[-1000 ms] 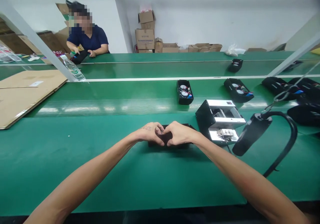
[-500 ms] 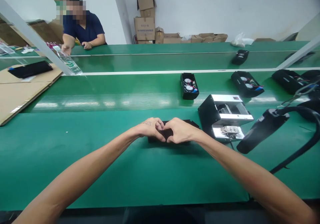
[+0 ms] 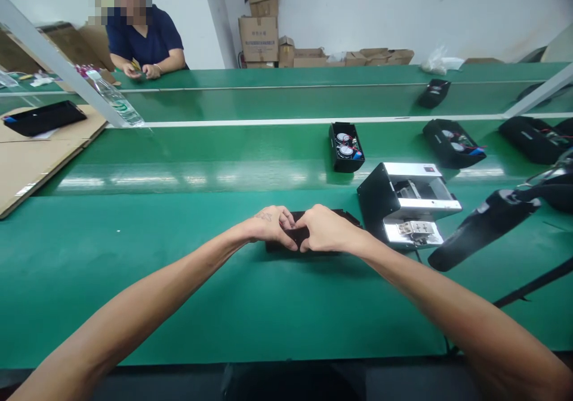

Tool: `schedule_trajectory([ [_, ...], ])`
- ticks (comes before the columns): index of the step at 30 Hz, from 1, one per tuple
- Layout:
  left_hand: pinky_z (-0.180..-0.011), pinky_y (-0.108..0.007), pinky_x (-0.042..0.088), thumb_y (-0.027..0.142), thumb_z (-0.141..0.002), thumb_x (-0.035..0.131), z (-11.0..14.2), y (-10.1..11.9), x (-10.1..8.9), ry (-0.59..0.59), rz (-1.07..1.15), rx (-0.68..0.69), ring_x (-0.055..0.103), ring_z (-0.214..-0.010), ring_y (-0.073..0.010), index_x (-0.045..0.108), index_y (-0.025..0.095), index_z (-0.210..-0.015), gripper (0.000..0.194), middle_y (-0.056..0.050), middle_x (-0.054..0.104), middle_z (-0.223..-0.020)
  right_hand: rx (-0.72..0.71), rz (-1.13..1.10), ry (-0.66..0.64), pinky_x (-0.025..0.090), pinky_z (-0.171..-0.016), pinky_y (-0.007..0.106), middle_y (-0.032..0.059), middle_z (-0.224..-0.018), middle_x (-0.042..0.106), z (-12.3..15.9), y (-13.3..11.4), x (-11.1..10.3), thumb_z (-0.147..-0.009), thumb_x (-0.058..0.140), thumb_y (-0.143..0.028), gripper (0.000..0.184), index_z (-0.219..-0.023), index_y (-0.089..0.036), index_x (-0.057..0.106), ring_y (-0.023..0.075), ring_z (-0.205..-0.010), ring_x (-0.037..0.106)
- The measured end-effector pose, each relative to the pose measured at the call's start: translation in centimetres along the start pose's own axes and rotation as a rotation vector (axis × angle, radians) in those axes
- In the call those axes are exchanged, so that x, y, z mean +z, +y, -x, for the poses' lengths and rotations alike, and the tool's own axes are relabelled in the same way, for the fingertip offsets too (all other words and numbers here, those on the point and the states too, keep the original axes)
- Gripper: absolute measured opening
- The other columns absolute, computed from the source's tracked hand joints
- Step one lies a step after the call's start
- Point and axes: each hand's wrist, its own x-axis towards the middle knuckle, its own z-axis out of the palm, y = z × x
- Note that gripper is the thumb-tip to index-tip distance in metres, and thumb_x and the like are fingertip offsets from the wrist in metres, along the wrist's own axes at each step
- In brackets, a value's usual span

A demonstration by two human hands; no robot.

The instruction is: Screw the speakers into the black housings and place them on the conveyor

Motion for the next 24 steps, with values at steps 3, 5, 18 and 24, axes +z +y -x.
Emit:
schedule_trajectory([
  [3, -0.055, -0.025, 0.04, 0.037, -0.041, 0.097, 0.2, 0.0, 0.1, 0.012, -0.004, -0.003, 0.065, -0.075, -0.0162, 0.066, 0.023, -0.088, 0.058, 0.005, 0.071, -0.082, 0.027, 0.018, 0.004, 0.03, -0.054, 0.031, 0.0048, -0.069, 0.071, 0.2, -0.6, 0.1, -0.074, 0.08, -0.02, 0.017, -0.091, -0.016, 0.083, 0.0188, -0.061, 0.057],
  [5, -0.055, -0.025, 0.04, 0.037, -0.041, 0.097, 0.2, -0.1, 0.2, 0.014, 0.003, 0.002, 0.065, -0.074, -0.0159, 0.066, 0.023, -0.088, 0.058, 0.005, 0.071, -0.081, 0.028, 0.014, 0.016, 0.03, -0.055, 0.031, 0.0047, -0.067, 0.07, 0.2, -0.5, 0.4, -0.073, 0.081, -0.02, 0.015, -0.087, -0.016, 0.082, 0.0188, -0.061, 0.057],
  [18, -0.061, -0.026, 0.046, 0.037, -0.047, 0.094, -0.3, -0.3, 0.6, 0.03, -0.01, 0.08, 0.063, -0.072, -0.016, 0.062, 0.021, -0.076, 0.046, 0.005, 0.068, -0.077, -0.044, -0.075, 0.128, 0.03, -0.053, 0.03, 0.0016, -0.06, 0.065, -1.5, 1.0, 2.4, -0.065, 0.08, -0.021, 0.009, -0.069, -0.014, 0.076, 0.0154, -0.058, 0.053],
  [24, -0.11, -0.052, 0.044, 0.022, -0.055, 0.093, 2.9, -1.2, 3.9, 0.203, -0.227, 0.294, 0.053, -0.128, -0.0352, 0.069, 0.021, -0.066, 0.027, -0.004, 0.07, -0.11, -0.092, -0.022, 0.616, 0.049, -0.097, 0.043, 0.0112, -0.118, 0.075, 6.2, -0.1, 6.3, -0.086, 0.069, -0.012, 0.034, -0.118, -0.022, 0.075, 0.0298, -0.116, 0.065],
])
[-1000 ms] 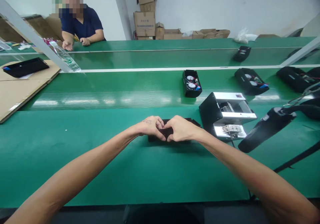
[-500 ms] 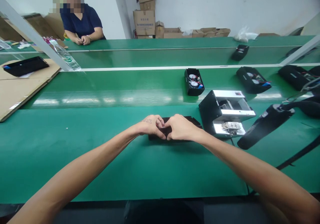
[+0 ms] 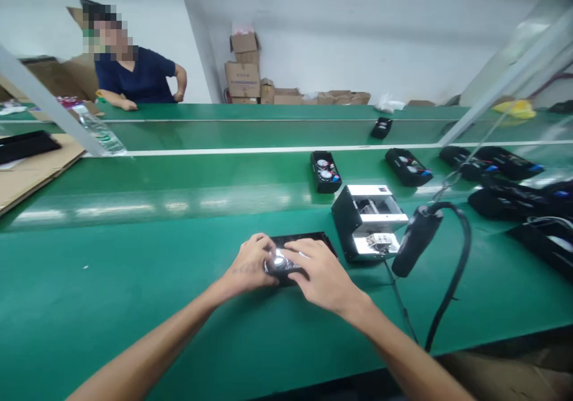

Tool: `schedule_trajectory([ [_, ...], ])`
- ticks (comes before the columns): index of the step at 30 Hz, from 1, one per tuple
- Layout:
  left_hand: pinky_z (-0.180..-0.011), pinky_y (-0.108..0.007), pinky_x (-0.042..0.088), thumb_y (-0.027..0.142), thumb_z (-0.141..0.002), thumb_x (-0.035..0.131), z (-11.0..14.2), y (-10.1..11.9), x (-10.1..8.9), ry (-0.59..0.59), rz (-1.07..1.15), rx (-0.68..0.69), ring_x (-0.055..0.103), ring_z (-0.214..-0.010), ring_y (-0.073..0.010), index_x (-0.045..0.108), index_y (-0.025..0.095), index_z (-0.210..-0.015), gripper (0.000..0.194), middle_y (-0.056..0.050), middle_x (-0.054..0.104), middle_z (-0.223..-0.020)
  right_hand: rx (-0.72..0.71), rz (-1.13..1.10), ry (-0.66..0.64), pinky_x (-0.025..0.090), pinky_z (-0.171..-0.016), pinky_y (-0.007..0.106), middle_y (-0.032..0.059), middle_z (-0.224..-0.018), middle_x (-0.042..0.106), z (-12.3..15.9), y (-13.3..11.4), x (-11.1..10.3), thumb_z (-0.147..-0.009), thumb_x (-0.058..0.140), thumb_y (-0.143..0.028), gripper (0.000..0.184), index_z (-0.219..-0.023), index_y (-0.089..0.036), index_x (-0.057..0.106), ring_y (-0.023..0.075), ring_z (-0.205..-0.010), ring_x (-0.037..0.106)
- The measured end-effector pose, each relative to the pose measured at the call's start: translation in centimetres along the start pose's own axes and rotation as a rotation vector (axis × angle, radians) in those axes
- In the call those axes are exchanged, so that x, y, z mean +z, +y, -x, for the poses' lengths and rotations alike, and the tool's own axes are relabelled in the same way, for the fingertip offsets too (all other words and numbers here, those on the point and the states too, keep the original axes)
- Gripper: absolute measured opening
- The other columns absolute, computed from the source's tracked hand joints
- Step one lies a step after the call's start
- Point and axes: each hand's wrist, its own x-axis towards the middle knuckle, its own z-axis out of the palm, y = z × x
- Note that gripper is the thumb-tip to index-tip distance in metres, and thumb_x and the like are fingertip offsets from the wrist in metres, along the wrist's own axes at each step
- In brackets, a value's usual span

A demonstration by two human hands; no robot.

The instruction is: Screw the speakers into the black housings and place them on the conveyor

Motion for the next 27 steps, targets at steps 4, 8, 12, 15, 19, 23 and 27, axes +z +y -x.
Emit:
schedule_trajectory([
  [4, -0.121, -0.065, 0.03, 0.007, -0.064, 0.08, 2.6, -0.8, 2.5, 0.179, -0.249, 0.2, 0.04, -0.145, -0.0403, 0.074, 0.025, -0.072, 0.021, -0.003, 0.069, -0.113, 0.319, 0.19, 1.056, 0.053, -0.1, 0.05, 0.0139, -0.133, 0.063, 7.7, 2.4, -1.0, -0.09, 0.076, -0.025, 0.05, -0.138, -0.027, 0.063, 0.0327, -0.122, 0.061],
  [8, -0.12, -0.067, 0.034, 0.004, -0.065, 0.075, 3.4, -1.6, 3.3, 0.253, -0.385, 0.291, 0.045, -0.142, -0.04, 0.074, 0.027, -0.077, 0.025, -0.003, 0.07, -0.113, 0.759, 0.124, 1.027, 0.044, -0.109, 0.067, 0.0274, -0.148, 0.052, 10.4, 7.7, -3.3, -0.09, 0.067, -0.059, 0.078, -0.149, -0.012, 0.048, 0.0462, -0.137, 0.05],
  [12, -0.117, -0.067, 0.038, 0.007, -0.066, 0.074, 3.2, -2.0, 3.1, 0.252, -0.414, 0.312, 0.047, -0.14, -0.0407, 0.073, 0.027, -0.075, 0.022, -0.003, 0.071, -0.113, 0.853, -0.131, 0.967, 0.056, -0.087, 0.051, 0.0112, -0.097, 0.074, 10.2, 11.8, -4.8, -0.073, 0.081, -0.059, 0.056, -0.108, -0.019, 0.063, 0.0323, -0.09, 0.071],
  [15, -0.113, -0.066, 0.043, 0.008, -0.064, 0.076, 3.0, -2.7, 3.2, 0.267, -0.422, 0.315, 0.05, -0.138, -0.0413, 0.073, 0.028, -0.074, 0.022, -0.003, 0.071, -0.113, 0.749, -0.416, 0.98, 0.052, -0.066, 0.038, -0.0014, -0.066, 0.065, 9.9, 12.7, -5.0, -0.071, 0.084, -0.046, 0.044, -0.098, -0.02, 0.06, 0.021, -0.06, 0.061],
  [19, -0.104, -0.064, 0.049, 0.021, -0.07, 0.08, 2.3, -3.3, 3.7, 0.3, -0.429, 0.327, 0.053, -0.133, -0.0423, 0.074, 0.029, -0.071, 0.011, -0.003, 0.073, -0.112, 0.619, -0.6, 1.065, 0.043, -0.053, 0.03, -0.0115, -0.055, 0.05, 8.7, 11.8, -6.2, -0.083, 0.072, -0.047, 0.037, -0.104, -0.025, 0.051, 0.0142, -0.045, 0.049],
  [23, -0.103, -0.061, 0.05, 0.025, -0.072, 0.082, 1.4, -2.8, 4.1, 0.316, -0.431, 0.317, 0.054, -0.133, -0.0417, 0.075, 0.029, -0.071, 0.009, -0.003, 0.073, -0.113, 0.396, -0.666, 1.262, 0.044, -0.053, 0.029, -0.0145, -0.057, 0.047, 6.3, 10.4, -8.1, -0.084, 0.073, -0.041, 0.043, -0.115, -0.028, 0.047, 0.0117, -0.043, 0.047],
  [27, -0.103, -0.064, 0.048, 0.021, -0.067, 0.087, 0.9, -2.1, 4.2, 0.301, -0.405, 0.292, 0.054, -0.132, -0.0431, 0.075, 0.028, -0.071, 0.015, -0.003, 0.074, -0.114, 0.372, -0.627, 1.178, 0.045, -0.055, 0.031, -0.0132, -0.052, 0.051, 4.9, 10.2, -8.6, -0.085, 0.074, -0.036, 0.034, -0.107, -0.024, 0.05, 0.0121, -0.043, 0.048],
])
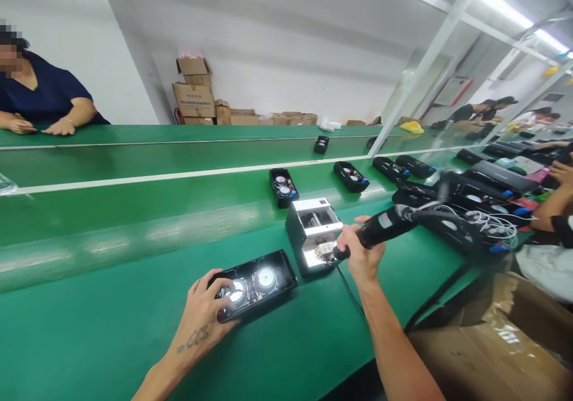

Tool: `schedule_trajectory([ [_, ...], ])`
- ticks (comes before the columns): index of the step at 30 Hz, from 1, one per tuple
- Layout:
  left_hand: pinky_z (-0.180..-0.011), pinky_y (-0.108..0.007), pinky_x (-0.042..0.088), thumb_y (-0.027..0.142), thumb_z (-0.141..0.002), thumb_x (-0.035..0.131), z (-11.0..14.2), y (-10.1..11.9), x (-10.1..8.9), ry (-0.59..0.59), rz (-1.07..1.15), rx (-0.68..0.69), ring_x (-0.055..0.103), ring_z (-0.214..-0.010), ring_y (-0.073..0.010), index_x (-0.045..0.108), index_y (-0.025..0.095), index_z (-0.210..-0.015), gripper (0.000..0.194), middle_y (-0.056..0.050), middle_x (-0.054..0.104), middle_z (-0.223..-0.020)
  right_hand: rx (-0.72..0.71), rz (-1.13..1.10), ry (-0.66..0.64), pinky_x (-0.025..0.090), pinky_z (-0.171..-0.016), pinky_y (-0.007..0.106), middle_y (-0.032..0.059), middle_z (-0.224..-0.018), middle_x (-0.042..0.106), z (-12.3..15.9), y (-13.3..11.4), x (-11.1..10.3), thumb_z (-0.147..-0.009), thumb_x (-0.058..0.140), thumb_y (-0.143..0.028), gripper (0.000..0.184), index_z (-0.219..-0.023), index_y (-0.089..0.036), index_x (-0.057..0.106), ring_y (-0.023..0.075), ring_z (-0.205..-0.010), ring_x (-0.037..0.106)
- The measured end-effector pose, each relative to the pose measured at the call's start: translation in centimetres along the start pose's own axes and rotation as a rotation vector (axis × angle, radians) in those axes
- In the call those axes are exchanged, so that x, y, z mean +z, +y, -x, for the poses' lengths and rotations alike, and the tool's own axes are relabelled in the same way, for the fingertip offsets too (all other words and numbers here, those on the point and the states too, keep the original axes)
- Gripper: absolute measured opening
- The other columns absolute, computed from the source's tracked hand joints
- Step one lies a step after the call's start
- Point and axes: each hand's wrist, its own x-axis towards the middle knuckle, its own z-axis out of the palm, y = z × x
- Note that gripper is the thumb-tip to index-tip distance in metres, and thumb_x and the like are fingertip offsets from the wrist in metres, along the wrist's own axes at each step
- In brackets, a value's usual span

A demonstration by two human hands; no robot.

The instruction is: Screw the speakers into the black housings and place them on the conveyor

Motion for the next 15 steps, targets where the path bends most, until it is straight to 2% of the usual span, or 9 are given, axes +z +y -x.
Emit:
schedule_trajectory([
  [3, -0.103, -0.066, 0.047, 0.021, -0.066, 0.089, -0.3, 0.2, -0.2, -0.028, 0.013, -0.008, 0.053, -0.133, -0.0439, 0.074, 0.028, -0.072, 0.018, -0.003, 0.074, -0.114, 0.106, 0.046, -0.149, 0.043, -0.053, 0.03, -0.0121, -0.051, 0.053, 0.9, -0.5, 0.4, -0.087, 0.076, -0.033, 0.032, -0.107, -0.024, 0.052, 0.0125, -0.043, 0.048],
  [5, -0.104, -0.066, 0.046, 0.022, -0.066, 0.09, -0.4, 0.5, -0.3, -0.042, 0.018, -0.016, 0.053, -0.134, -0.0439, 0.075, 0.028, -0.073, 0.017, -0.003, 0.074, -0.113, 0.181, -0.046, -0.254, 0.042, -0.051, 0.03, -0.0123, -0.053, 0.053, 2.5, -1.4, 1.3, -0.089, 0.077, -0.032, 0.034, -0.113, -0.025, 0.053, 0.0127, -0.043, 0.048],
  [10, -0.107, -0.064, 0.044, 0.019, -0.064, 0.091, -0.5, 1.8, -0.2, -0.007, 0.042, -0.065, 0.053, -0.134, -0.0411, 0.076, 0.027, -0.072, 0.019, -0.003, 0.074, -0.109, 0.225, -0.481, -0.415, 0.039, -0.043, 0.025, -0.0131, -0.06, 0.048, 8.6, -3.8, 7.0, -0.097, 0.067, -0.032, 0.032, -0.123, -0.032, 0.049, 0.0101, -0.04, 0.043],
  [13, -0.11, -0.063, 0.041, 0.019, -0.064, 0.091, -0.5, 2.1, 0.1, 0.008, 0.076, -0.08, 0.052, -0.134, -0.0397, 0.077, 0.029, -0.074, 0.019, -0.002, 0.074, -0.107, 0.245, -0.552, -0.483, 0.04, -0.043, 0.023, -0.0121, -0.063, 0.05, 11.2, -4.1, 10.5, -0.099, 0.066, -0.031, 0.029, -0.122, -0.032, 0.049, 0.0091, -0.041, 0.045],
  [15, -0.111, -0.064, 0.039, 0.02, -0.065, 0.091, -0.4, 2.2, 0.2, 0.006, 0.099, -0.089, 0.05, -0.135, -0.0393, 0.079, 0.03, -0.075, 0.019, -0.002, 0.074, -0.108, 0.26, -0.551, -0.533, 0.042, -0.044, 0.023, -0.0115, -0.064, 0.051, 12.1, -3.8, 11.9, -0.098, 0.068, -0.03, 0.03, -0.122, -0.031, 0.05, 0.0089, -0.042, 0.046],
])
